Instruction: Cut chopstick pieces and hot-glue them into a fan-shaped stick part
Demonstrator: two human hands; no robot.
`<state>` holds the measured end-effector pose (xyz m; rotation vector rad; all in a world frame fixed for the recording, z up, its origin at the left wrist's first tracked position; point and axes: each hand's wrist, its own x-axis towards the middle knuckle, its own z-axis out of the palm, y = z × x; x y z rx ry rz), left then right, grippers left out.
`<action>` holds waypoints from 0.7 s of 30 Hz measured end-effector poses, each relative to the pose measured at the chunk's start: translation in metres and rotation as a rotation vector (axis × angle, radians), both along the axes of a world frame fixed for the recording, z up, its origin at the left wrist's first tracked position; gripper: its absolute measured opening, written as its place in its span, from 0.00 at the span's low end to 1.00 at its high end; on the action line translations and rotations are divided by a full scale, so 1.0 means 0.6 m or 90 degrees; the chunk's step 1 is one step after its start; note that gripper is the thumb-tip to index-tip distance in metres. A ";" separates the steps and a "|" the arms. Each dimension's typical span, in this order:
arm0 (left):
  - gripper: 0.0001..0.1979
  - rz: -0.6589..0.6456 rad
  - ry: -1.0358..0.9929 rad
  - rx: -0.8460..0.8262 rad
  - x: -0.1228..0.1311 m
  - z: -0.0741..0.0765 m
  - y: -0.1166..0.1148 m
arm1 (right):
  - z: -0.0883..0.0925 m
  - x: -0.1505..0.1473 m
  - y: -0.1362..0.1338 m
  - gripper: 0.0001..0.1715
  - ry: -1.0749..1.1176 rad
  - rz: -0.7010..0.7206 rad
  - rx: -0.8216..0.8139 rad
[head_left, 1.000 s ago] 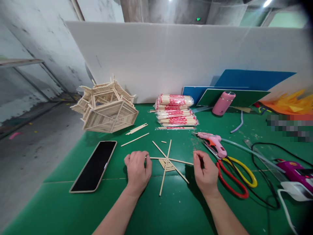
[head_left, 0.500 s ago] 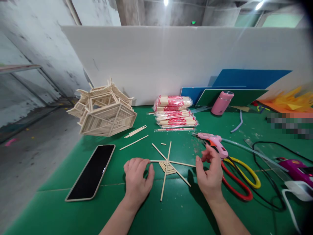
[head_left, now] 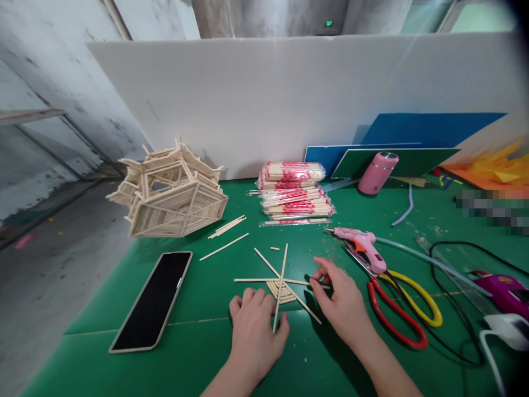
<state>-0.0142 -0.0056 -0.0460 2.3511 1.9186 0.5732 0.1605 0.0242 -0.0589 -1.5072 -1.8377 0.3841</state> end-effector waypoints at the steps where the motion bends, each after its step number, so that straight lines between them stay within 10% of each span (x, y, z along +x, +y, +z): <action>1: 0.06 0.002 0.006 -0.002 0.002 -0.001 0.001 | 0.002 0.000 0.003 0.21 -0.020 0.018 -0.013; 21: 0.08 -0.028 -0.055 -0.031 -0.027 -0.012 -0.031 | 0.000 -0.029 -0.036 0.19 -0.135 0.131 -0.166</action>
